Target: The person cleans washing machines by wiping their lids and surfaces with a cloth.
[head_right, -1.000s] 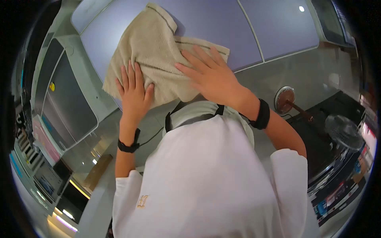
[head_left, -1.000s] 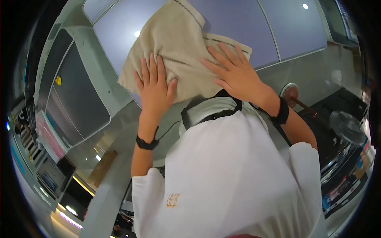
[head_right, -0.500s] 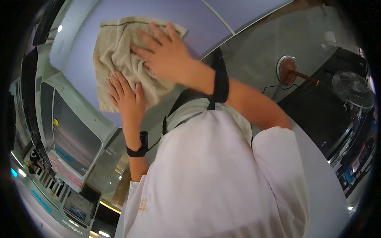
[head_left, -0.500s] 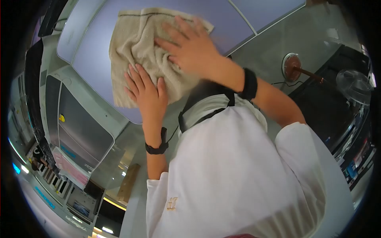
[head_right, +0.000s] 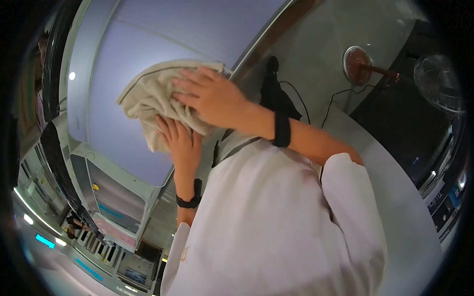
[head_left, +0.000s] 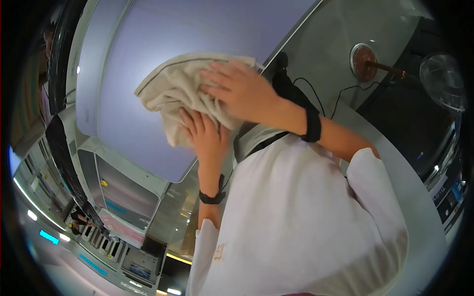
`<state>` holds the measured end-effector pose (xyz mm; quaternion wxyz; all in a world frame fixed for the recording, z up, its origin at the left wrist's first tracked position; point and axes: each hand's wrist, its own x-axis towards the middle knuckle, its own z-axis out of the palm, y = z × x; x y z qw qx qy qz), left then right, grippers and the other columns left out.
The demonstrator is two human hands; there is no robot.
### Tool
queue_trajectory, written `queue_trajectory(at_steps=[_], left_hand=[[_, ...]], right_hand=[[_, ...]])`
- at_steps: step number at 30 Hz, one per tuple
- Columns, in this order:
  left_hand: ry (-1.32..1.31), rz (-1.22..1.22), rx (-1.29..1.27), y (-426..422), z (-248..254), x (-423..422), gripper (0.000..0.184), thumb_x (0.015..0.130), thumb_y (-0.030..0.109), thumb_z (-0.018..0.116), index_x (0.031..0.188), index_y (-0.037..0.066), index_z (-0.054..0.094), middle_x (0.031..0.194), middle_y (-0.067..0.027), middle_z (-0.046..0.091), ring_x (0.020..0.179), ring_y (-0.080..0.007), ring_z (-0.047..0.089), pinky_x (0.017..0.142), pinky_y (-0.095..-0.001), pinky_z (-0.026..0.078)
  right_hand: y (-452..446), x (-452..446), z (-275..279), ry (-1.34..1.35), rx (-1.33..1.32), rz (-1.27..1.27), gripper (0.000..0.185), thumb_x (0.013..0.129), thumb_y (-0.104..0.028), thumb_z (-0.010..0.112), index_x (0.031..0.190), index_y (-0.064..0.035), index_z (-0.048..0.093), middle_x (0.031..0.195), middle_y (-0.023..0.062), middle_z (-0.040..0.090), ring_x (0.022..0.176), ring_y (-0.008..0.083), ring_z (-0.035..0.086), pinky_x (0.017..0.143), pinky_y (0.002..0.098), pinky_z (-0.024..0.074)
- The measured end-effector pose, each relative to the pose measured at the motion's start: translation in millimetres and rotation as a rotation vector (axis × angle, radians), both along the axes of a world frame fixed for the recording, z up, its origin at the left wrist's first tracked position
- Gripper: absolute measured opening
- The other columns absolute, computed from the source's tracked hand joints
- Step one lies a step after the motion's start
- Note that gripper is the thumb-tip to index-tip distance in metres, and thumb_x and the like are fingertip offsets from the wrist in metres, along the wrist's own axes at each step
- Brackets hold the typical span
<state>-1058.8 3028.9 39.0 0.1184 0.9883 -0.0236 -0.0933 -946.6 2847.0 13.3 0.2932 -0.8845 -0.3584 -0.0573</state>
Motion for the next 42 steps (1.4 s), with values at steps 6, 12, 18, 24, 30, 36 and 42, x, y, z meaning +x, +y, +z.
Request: queue_trajectory(at_steps=[6,12,18,24,30,36,42], left_hand=[[-0.070,-0.143,0.054,-89.4,0.3,96.7,0.080,0.097,0.037,0.065,0.153,-0.014,0.038,0.167,-0.0334,0.026,0.159,-0.0536,0.012,0.120,-0.0762,0.007],[-0.169,-0.334,0.105,-173.3,-15.5,242.5,0.085,0.102,0.049,0.056,0.158,-0.011,0.034,0.170,-0.0307,0.023,0.158,-0.0546,0.012,0.111,-0.0853,0.010],[-0.344,-0.298,0.057,-222.0,-30.9,318.3,0.081,0.102,0.049,0.056,0.158,-0.007,0.039,0.169,-0.0279,0.028,0.157,-0.0517,0.021,0.107,-0.0873,0.016],[-0.442,-0.218,0.115,-233.5,-38.9,290.4,0.076,0.100,0.047,0.057,0.157,-0.001,0.044,0.166,-0.0243,0.038,0.155,-0.0470,0.029,0.111,-0.0832,0.016],[-0.205,-0.176,0.036,-240.2,-9.0,225.0,0.071,0.103,0.032,0.058,0.166,0.009,0.033,0.172,-0.0219,0.027,0.158,-0.0466,0.024,0.120,-0.0740,0.016],[-0.201,-0.161,0.001,-236.3,-4.9,208.3,0.074,0.094,0.018,0.064,0.164,0.013,0.040,0.171,-0.0197,0.030,0.156,-0.0454,0.029,0.121,-0.0681,0.024],[-0.306,-0.100,-0.034,-222.8,-15.5,196.0,0.059,0.088,0.014,0.067,0.145,0.008,0.058,0.165,-0.0138,0.044,0.152,-0.0383,0.040,0.120,-0.0608,0.033]], right_hand=[[-104.0,103.8,1.0,-0.123,-0.014,-0.224,0.045,0.092,-0.033,0.071,0.135,-0.0224,0.071,0.153,0.0006,0.058,0.143,0.0258,0.051,0.118,0.0460,0.0376],[-178.9,234.3,-27.0,-0.170,0.033,-0.314,0.051,0.098,-0.033,0.061,0.146,-0.0164,0.061,0.159,0.0154,0.050,0.147,0.0366,0.046,0.120,0.0547,0.0335],[-211.2,290.4,-14.2,0.017,0.192,-0.472,0.040,0.102,-0.025,0.054,0.140,-0.0169,0.063,0.133,0.0199,0.068,0.120,0.0417,0.064,0.100,0.0506,0.0526],[-222.0,291.0,-11.3,0.196,0.218,-0.508,0.037,0.102,-0.021,0.054,0.138,-0.0157,0.061,0.108,0.0238,0.072,0.095,0.0477,0.068,0.085,0.0563,0.0550],[-253.5,228.4,-15.7,0.081,0.215,-0.652,0.039,0.102,-0.018,0.056,0.141,-0.0149,0.062,0.104,0.0257,0.071,0.090,0.0485,0.068,0.077,0.0534,0.0552],[-233.4,176.1,-10.3,-0.197,0.111,-0.646,0.040,0.098,-0.014,0.061,0.135,-0.0012,0.064,0.139,0.0313,0.059,0.132,0.0510,0.054,0.107,0.0562,0.0473],[-201.9,170.0,-1.2,-0.090,-0.093,-0.347,0.047,0.093,-0.016,0.062,0.133,0.0087,0.061,0.151,0.0330,0.049,0.143,0.0508,0.045,0.118,0.0665,0.0320]])
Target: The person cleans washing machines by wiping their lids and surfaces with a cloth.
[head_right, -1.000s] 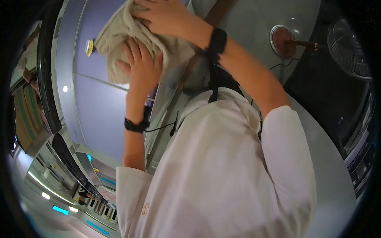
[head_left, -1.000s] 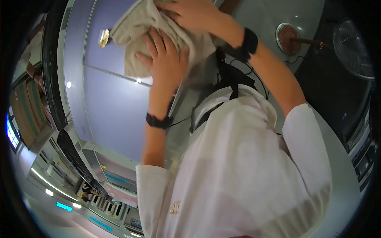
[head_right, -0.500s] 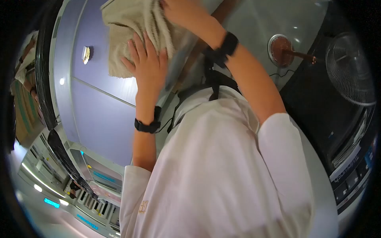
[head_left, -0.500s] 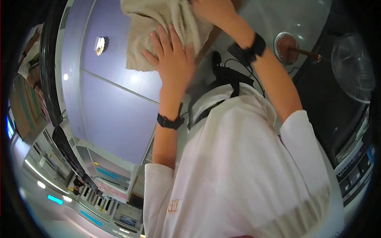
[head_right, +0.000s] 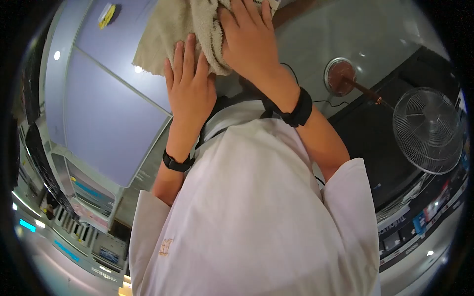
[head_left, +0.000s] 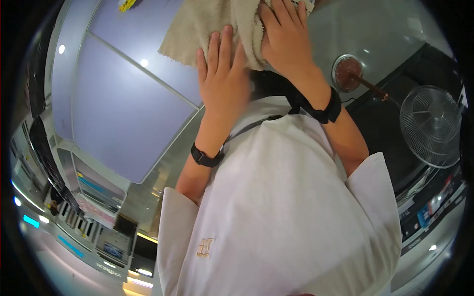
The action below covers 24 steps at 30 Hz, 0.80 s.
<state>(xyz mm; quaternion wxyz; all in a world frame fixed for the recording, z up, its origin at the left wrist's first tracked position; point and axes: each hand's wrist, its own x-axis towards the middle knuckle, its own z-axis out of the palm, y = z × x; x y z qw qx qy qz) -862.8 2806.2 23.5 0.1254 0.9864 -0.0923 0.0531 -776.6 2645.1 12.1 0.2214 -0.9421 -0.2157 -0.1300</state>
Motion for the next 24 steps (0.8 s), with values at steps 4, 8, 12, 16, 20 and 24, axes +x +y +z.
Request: queue_trajectory(at_steps=[4,8,12,16,20,24], left_hand=[[-0.002,0.083,-0.080,14.9,-1.3,-24.2,0.053,0.086,0.010,0.067,0.139,0.008,0.062,0.164,-0.0114,0.046,0.151,-0.0353,0.043,0.121,-0.0585,0.035],[0.067,0.195,-0.193,58.4,11.3,-63.9,0.055,0.086,0.010,0.067,0.140,0.008,0.062,0.164,-0.0118,0.046,0.151,-0.0352,0.043,0.122,-0.0581,0.034],[0.073,0.337,-0.232,94.0,15.3,-113.0,0.056,0.085,0.010,0.068,0.141,0.007,0.063,0.164,-0.0136,0.046,0.151,-0.0368,0.042,0.123,-0.0585,0.033],[0.006,0.457,-0.211,144.0,14.0,-168.5,0.046,0.078,0.006,0.068,0.125,0.004,0.069,0.160,-0.0149,0.051,0.148,-0.0366,0.047,0.121,-0.0579,0.037],[0.017,0.574,-0.247,179.6,13.3,-218.7,0.052,0.083,0.003,0.067,0.135,0.006,0.067,0.162,-0.0165,0.048,0.150,-0.0408,0.044,0.122,-0.0587,0.035],[-0.028,0.743,-0.209,221.5,12.6,-275.2,0.059,0.080,0.004,0.065,0.139,0.010,0.067,0.159,-0.0166,0.052,0.146,-0.0400,0.049,0.118,-0.0595,0.040]], right_hand=[[18.2,-1.9,9.2,0.012,-0.074,0.148,0.054,0.093,-0.022,0.063,0.136,0.0094,0.060,0.153,0.0327,0.047,0.144,0.0516,0.043,0.117,0.0673,0.0323],[75.9,-23.9,21.9,0.076,-0.111,0.299,0.059,0.093,-0.026,0.062,0.141,0.0086,0.058,0.157,0.0316,0.044,0.147,0.0508,0.040,0.117,0.0679,0.0325],[132.1,-53.7,24.5,0.106,-0.070,0.472,0.061,0.095,-0.029,0.061,0.144,0.0071,0.056,0.160,0.0312,0.040,0.149,0.0504,0.036,0.118,0.0674,0.0316],[198.0,-92.1,16.5,-0.036,-0.098,0.602,0.047,0.089,-0.027,0.070,0.131,-0.0077,0.070,0.148,0.0179,0.059,0.136,0.0407,0.053,0.115,0.0583,0.0376],[236.4,-125.1,16.1,0.023,-0.058,0.775,0.050,0.085,-0.021,0.070,0.131,-0.0016,0.068,0.148,0.0265,0.054,0.138,0.0476,0.049,0.116,0.0657,0.0339],[272.4,-169.0,20.5,0.143,-0.075,0.891,0.057,0.083,-0.018,0.071,0.138,-0.0029,0.063,0.155,0.0258,0.046,0.146,0.0485,0.040,0.118,0.0681,0.0312]])
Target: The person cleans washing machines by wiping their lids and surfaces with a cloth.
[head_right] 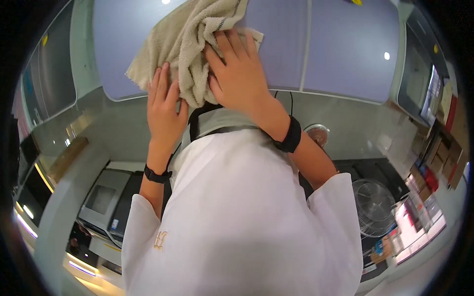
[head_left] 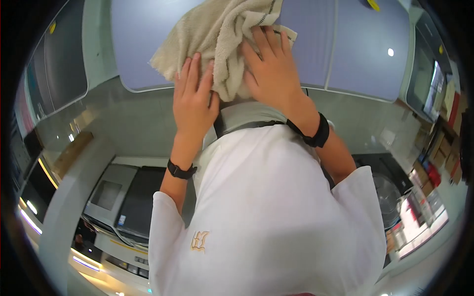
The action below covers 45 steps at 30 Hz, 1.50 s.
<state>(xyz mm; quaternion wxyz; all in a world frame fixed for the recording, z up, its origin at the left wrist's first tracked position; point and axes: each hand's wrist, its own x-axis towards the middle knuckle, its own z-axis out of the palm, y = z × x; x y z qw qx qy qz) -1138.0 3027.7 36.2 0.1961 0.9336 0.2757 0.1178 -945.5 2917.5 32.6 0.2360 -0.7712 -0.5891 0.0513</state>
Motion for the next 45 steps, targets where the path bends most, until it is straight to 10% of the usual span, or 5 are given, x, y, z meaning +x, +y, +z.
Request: queue_trajectory(at_steps=[14,31,37,45], left_hand=[[-0.249,0.187,-0.234,146.7,1.0,-19.3,0.052,0.102,0.018,0.054,0.153,0.006,0.054,0.166,-0.0229,0.040,0.152,-0.0420,0.039,0.123,-0.0452,0.034],[-0.085,0.457,-0.739,167.8,-14.7,-62.2,0.057,0.103,0.034,0.060,0.148,0.001,0.051,0.135,-0.0269,0.065,0.125,-0.0436,0.062,0.104,-0.0447,0.049],[-0.492,0.192,-0.383,147.0,-46.2,-60.1,0.059,0.100,0.032,0.061,0.148,-0.001,0.051,0.157,-0.0234,0.048,0.143,-0.0459,0.047,0.113,-0.0534,0.041],[0.035,0.008,0.119,87.8,-24.9,-88.3,0.068,0.101,0.036,0.062,0.158,0.004,0.045,0.169,-0.0135,0.037,0.159,-0.0383,0.027,0.125,-0.0663,0.015]], right_hand=[[103.6,-42.0,2.7,-0.037,0.018,-0.102,0.060,0.091,-0.019,0.063,0.146,0.0033,0.053,0.159,0.0356,0.038,0.149,0.0529,0.035,0.122,0.0629,0.0278],[127.4,-83.0,-0.7,-0.105,0.036,0.000,0.065,0.087,-0.029,0.071,0.150,-0.0146,0.060,0.157,0.0217,0.046,0.149,0.0441,0.039,0.122,0.0640,0.0292],[109.8,-80.3,3.9,-0.040,-0.059,0.093,0.076,0.087,-0.039,0.079,0.156,-0.0184,0.054,0.158,0.0208,0.046,0.152,0.0427,0.035,0.123,0.0621,0.0285],[38.9,-58.2,10.8,-0.009,-0.227,0.107,0.070,0.090,-0.028,0.077,0.156,-0.0248,0.054,0.161,0.0219,0.044,0.154,0.0420,0.034,0.124,0.0595,0.0269]])
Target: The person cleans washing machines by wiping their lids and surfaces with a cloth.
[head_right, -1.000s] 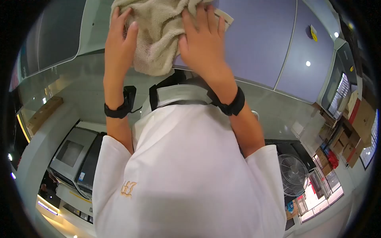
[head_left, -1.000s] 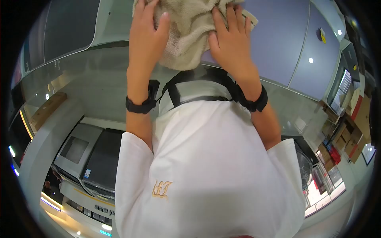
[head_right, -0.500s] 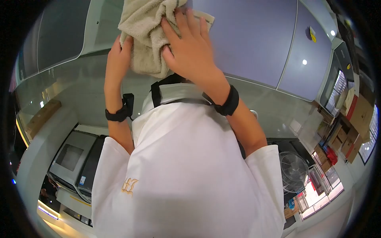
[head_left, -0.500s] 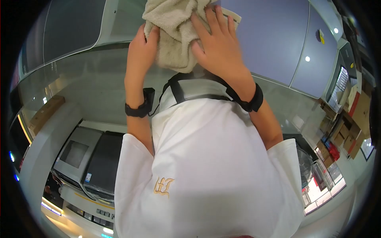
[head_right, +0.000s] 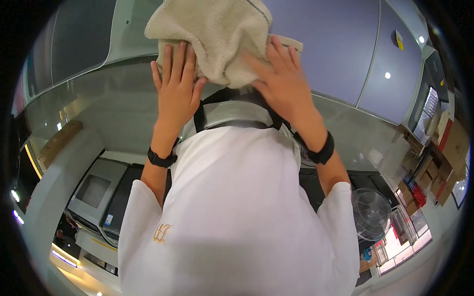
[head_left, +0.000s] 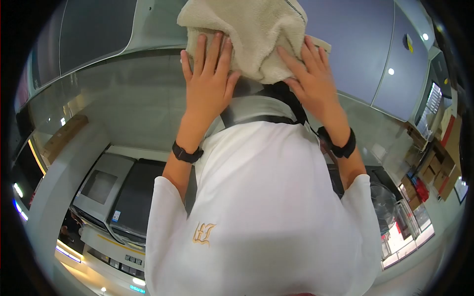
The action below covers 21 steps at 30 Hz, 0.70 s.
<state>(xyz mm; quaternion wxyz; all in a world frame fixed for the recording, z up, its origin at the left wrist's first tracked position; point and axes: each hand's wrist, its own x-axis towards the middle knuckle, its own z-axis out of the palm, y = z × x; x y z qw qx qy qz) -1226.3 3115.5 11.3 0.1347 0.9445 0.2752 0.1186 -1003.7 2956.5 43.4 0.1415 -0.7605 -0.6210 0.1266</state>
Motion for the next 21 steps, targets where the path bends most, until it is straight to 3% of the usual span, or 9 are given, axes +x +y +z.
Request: queue_trajectory(at_steps=[2,5,8,12,17,21], left_hand=[[0.046,-0.040,0.004,-2.6,3.3,1.3,0.068,0.103,0.038,0.060,0.159,0.004,0.044,0.170,-0.0138,0.037,0.159,-0.0385,0.027,0.126,-0.0635,0.014],[0.049,-0.106,-0.006,-2.1,7.8,15.2,0.068,0.103,0.039,0.061,0.159,0.005,0.044,0.169,-0.0142,0.038,0.158,-0.0389,0.028,0.126,-0.0626,0.016],[0.051,-0.190,0.009,2.9,12.0,19.2,0.069,0.100,0.032,0.067,0.159,0.005,0.044,0.168,-0.0152,0.040,0.157,-0.0403,0.031,0.126,-0.0616,0.019],[0.082,-0.228,0.076,7.5,8.5,14.4,0.069,0.097,0.024,0.071,0.157,0.004,0.045,0.167,-0.0156,0.040,0.157,-0.0410,0.032,0.125,-0.0618,0.022],[0.072,-0.312,0.116,-9.4,6.7,38.1,0.071,0.091,0.026,0.076,0.154,0.005,0.051,0.164,-0.0135,0.046,0.154,-0.0381,0.037,0.124,-0.0613,0.024],[0.052,-0.437,0.109,-42.3,7.4,77.3,0.071,0.088,0.024,0.078,0.152,0.007,0.054,0.162,-0.0119,0.048,0.153,-0.0375,0.038,0.125,-0.0604,0.023]], right_hand=[[-8.3,11.1,2.0,-0.007,0.007,-0.020,0.071,0.088,-0.029,0.078,0.155,-0.0297,0.055,0.158,0.0203,0.048,0.154,0.0384,0.037,0.125,0.0573,0.0300],[-4.7,6.2,3.6,0.009,0.042,-0.065,0.070,0.087,-0.028,0.080,0.153,-0.0289,0.057,0.156,0.0187,0.050,0.152,0.0380,0.040,0.124,0.0571,0.0311],[-7.6,-2.4,0.0,0.002,0.091,-0.087,0.075,0.082,-0.018,0.080,0.153,-0.0259,0.057,0.158,0.0184,0.050,0.151,0.0401,0.041,0.122,0.0576,0.0351],[-34.3,1.7,-12.6,-0.102,0.223,-0.105,0.065,0.083,-0.011,0.075,0.145,-0.0260,0.064,0.153,0.0152,0.056,0.146,0.0349,0.050,0.119,0.0548,0.0418],[-78.8,17.3,-25.1,-0.158,0.325,-0.211,0.055,0.087,-0.004,0.066,0.136,-0.0253,0.071,0.148,0.0094,0.062,0.141,0.0287,0.057,0.117,0.0488,0.0459],[-109.7,32.8,-30.1,-0.275,0.330,-0.267,0.051,0.088,-0.009,0.066,0.136,-0.0247,0.071,0.148,0.0078,0.063,0.136,0.0254,0.060,0.114,0.0443,0.0477]])
